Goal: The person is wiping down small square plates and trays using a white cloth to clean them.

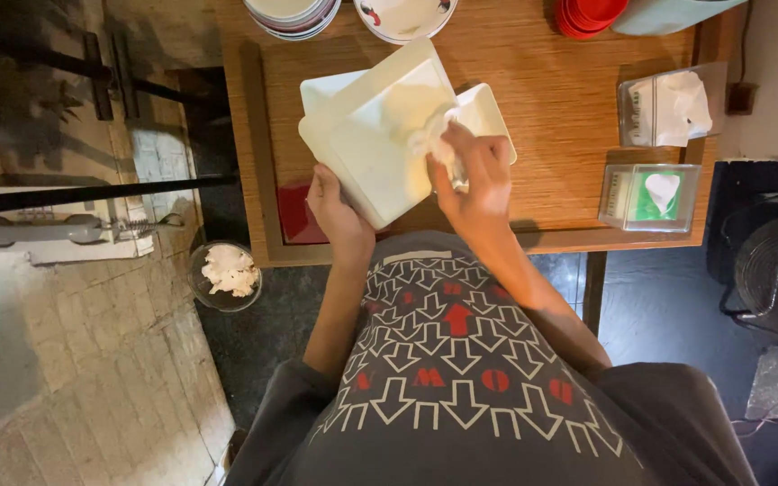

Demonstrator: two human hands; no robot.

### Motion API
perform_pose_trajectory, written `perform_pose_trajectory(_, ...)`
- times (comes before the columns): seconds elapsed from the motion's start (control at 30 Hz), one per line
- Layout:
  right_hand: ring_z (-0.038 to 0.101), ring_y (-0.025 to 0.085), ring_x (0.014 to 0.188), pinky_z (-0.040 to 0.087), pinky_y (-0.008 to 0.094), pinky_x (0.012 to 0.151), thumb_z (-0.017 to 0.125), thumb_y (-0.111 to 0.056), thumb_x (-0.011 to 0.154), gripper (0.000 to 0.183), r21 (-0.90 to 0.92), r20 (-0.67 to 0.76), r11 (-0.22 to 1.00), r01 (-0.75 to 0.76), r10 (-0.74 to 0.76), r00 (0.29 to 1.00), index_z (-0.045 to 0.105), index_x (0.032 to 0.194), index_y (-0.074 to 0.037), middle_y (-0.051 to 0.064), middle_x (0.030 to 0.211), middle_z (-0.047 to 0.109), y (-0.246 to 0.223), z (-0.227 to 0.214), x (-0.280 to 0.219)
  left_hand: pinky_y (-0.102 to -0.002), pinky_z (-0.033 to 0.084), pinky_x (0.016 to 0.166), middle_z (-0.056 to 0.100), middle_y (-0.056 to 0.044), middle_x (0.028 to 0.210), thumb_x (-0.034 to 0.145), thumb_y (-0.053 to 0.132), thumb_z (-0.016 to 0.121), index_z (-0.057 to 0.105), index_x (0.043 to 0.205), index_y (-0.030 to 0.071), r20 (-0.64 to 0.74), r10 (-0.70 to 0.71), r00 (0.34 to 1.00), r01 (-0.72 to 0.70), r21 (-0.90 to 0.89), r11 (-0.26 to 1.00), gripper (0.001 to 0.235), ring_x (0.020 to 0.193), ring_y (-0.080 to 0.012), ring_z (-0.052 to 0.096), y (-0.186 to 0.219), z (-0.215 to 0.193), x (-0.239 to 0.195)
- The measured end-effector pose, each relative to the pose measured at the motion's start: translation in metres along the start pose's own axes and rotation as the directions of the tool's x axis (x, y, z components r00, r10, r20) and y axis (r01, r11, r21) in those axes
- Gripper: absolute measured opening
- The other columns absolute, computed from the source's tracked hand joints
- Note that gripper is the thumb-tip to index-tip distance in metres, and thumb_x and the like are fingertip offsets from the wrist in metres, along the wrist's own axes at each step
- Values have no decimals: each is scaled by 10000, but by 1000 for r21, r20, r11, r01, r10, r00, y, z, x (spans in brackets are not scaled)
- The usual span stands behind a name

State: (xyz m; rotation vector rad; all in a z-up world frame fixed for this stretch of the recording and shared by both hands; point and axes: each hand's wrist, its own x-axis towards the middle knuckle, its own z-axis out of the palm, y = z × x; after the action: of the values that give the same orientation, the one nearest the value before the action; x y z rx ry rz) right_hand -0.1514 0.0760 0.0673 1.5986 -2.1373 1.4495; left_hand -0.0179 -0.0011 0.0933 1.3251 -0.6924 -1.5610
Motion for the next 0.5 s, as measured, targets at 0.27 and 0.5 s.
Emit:
perform_pose_trajectory(0.27, 576, 295, 811, 514, 366, 682, 814, -120, 918, 195, -90, 64, 993, -77, 83, 994, 699, 972, 28, 128, 944, 641, 11, 1, 13, -267, 474, 774, 518, 69, 783, 1076, 380, 511, 606, 881, 139, -14, 97, 995, -97, 27, 995, 324, 789, -66, 522, -20, -9, 3)
perform_pose_trajectory(0.5, 557, 340, 1049, 470, 357, 835, 781, -6, 810, 283, 95, 365, 971, 220, -240, 900, 753, 1090, -31, 101, 1152, 691, 26, -10, -8, -276, 482, 767, 489, 62, 762, 1077, 409, 470, 531, 814, 160, 23, 44, 999, -47, 116, 992, 368, 765, -94, 525, -7, -26, 25)
